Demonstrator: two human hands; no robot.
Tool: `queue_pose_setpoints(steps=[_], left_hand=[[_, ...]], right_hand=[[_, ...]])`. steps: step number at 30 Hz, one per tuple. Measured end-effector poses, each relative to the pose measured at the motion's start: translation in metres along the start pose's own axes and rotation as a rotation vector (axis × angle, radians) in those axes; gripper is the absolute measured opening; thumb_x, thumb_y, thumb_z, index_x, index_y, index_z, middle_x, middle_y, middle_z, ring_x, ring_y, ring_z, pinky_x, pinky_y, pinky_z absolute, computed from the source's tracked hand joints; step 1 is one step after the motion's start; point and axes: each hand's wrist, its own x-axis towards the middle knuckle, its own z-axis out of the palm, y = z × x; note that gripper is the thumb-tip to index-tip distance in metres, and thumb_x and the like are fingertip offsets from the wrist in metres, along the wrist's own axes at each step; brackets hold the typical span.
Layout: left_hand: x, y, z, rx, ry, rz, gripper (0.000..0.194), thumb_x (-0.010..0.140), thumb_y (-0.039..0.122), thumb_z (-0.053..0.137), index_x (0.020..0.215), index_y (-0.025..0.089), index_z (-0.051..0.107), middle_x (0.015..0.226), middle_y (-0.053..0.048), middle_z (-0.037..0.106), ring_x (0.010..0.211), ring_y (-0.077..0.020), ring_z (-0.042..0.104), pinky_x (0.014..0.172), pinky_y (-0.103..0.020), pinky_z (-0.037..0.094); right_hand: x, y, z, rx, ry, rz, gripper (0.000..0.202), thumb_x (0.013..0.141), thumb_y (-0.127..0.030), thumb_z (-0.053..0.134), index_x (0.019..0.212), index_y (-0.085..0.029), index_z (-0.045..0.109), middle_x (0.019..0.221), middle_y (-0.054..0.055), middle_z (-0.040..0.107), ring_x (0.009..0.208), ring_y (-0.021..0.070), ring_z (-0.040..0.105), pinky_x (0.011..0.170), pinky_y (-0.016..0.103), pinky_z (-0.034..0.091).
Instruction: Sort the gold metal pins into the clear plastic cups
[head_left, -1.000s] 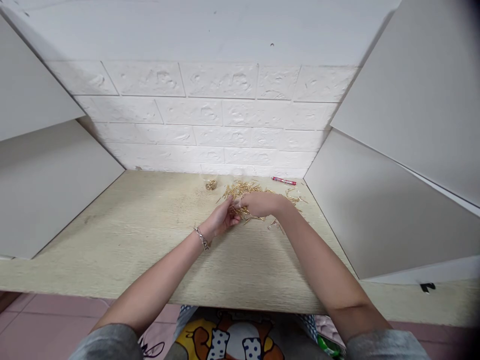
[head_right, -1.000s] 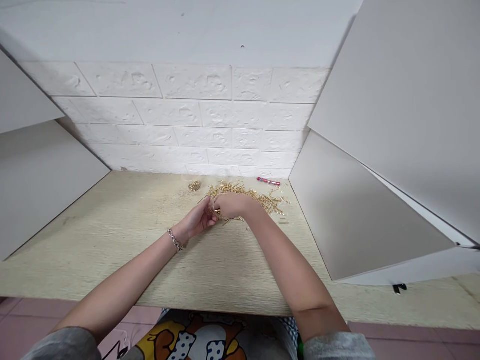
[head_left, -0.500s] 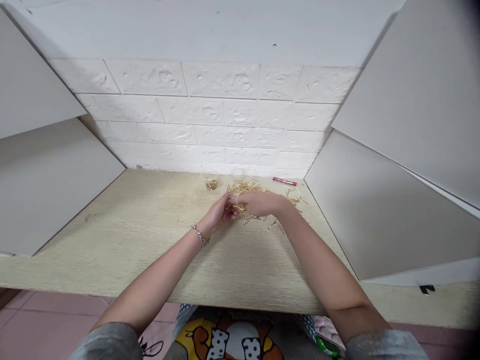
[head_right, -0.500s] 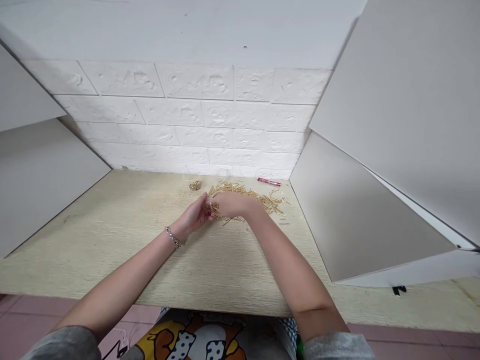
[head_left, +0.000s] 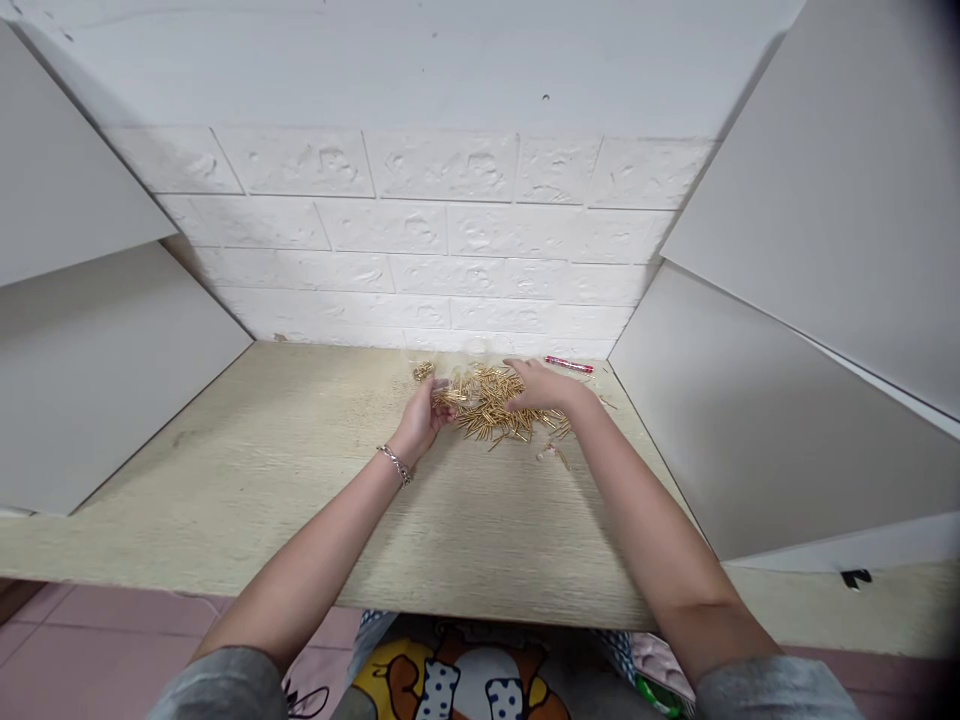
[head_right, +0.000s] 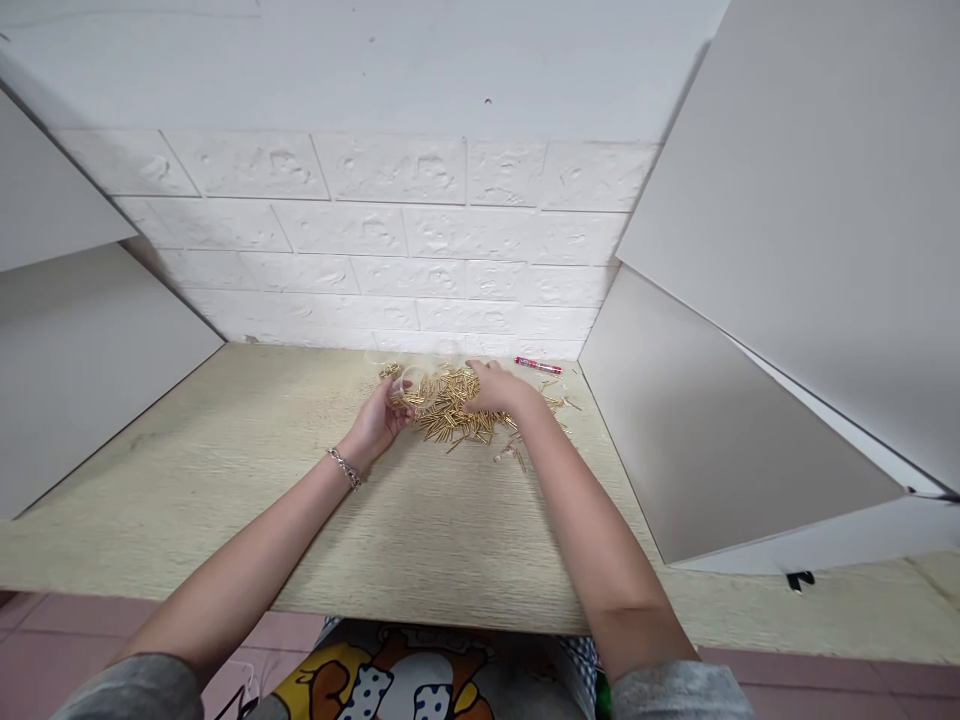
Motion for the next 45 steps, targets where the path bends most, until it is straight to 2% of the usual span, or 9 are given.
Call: queue_pose_setpoints(steps=[2,4,7,11,16,24,33,38,45], left_hand=[[0.004,0.001,-0.003,0.015,0.026,0.012,0.027,0.086,0.036,0.039,0.091,0.013,0.052,0.061,0.0,0.054,0.042,-0.0073,0.05,0.043,-0.019,0.041],[0.007,0.002,-0.005,0.026,0.035,0.02,0.027,0.087,0.036,0.039,0.092,0.013,0.052,0.063,0.0,0.053,0.042,-0.0075,0.05,0.043,-0.02,0.041],[0.009,0.002,-0.007,0.04,0.025,0.02,0.028,0.087,0.035,0.037,0.094,0.012,0.052,0.064,0.0,0.053,0.043,-0.0081,0.051,0.042,-0.02,0.041],[0.01,0.001,-0.007,0.04,0.023,0.017,0.028,0.087,0.035,0.039,0.094,0.012,0.052,0.066,-0.001,0.054,0.043,-0.0081,0.052,0.042,-0.02,0.041],[0.009,0.0,-0.007,0.038,-0.007,0.002,0.027,0.086,0.035,0.04,0.094,0.012,0.053,0.065,-0.001,0.056,0.043,-0.0081,0.052,0.043,-0.02,0.042],[0.007,0.001,-0.006,0.013,-0.049,-0.092,0.027,0.086,0.035,0.042,0.093,0.011,0.053,0.062,-0.003,0.057,0.047,-0.01,0.055,0.046,-0.02,0.046],[0.01,-0.002,-0.009,-0.001,-0.09,-0.161,0.029,0.088,0.034,0.038,0.094,0.011,0.055,0.064,-0.006,0.059,0.051,-0.0104,0.058,0.052,-0.021,0.051],[0.01,-0.003,-0.01,-0.015,-0.083,-0.17,0.027,0.087,0.032,0.039,0.093,0.011,0.055,0.063,-0.005,0.058,0.052,-0.0109,0.058,0.051,-0.021,0.051],[0.01,-0.003,-0.008,-0.026,-0.082,-0.176,0.026,0.088,0.031,0.038,0.09,0.011,0.054,0.065,-0.006,0.059,0.053,-0.0109,0.059,0.052,-0.021,0.052]], right_hand=[[0.004,0.004,0.011,-0.059,-0.102,0.052,0.107,0.053,-0.043,0.074,0.14,-0.026,0.014,0.14,0.014,0.023,0.119,0.0314,0.038,0.088,0.035,0.039],[0.008,0.004,0.019,-0.102,-0.161,0.084,0.109,0.051,-0.042,0.075,0.14,-0.028,0.013,0.139,0.013,0.023,0.119,0.0334,0.037,0.087,0.037,0.039],[0.013,0.003,0.025,-0.133,-0.158,0.097,0.09,0.059,-0.035,0.068,0.137,-0.026,0.024,0.133,0.014,0.032,0.116,0.0324,0.039,0.086,0.038,0.039],[0.021,0.009,0.031,-0.103,-0.054,0.05,0.058,0.063,-0.023,0.062,0.12,-0.021,0.048,0.12,0.014,0.045,0.105,0.0272,0.048,0.082,0.032,0.04],[0.027,0.017,0.034,-0.06,0.016,-0.02,0.04,0.063,-0.008,0.054,0.102,-0.017,0.057,0.107,0.009,0.056,0.092,0.018,0.053,0.076,0.022,0.038],[0.028,0.024,0.028,0.016,0.085,-0.006,0.036,0.061,-0.001,0.049,0.091,-0.015,0.063,0.087,0.004,0.065,0.082,0.0151,0.054,0.069,0.02,0.039],[0.023,0.024,0.015,0.1,0.122,0.005,0.028,0.063,-0.006,0.051,0.086,-0.015,0.065,0.094,0.004,0.065,0.082,0.0133,0.056,0.067,0.018,0.039],[0.02,0.023,0.008,0.182,0.175,0.012,0.026,0.063,-0.007,0.051,0.084,-0.015,0.064,0.09,0.005,0.065,0.079,0.0134,0.056,0.066,0.019,0.039],[0.012,0.008,-0.003,0.313,0.241,-0.088,0.024,0.062,-0.009,0.049,0.081,-0.014,0.063,0.085,0.004,0.064,0.073,0.0128,0.055,0.065,0.022,0.039]])
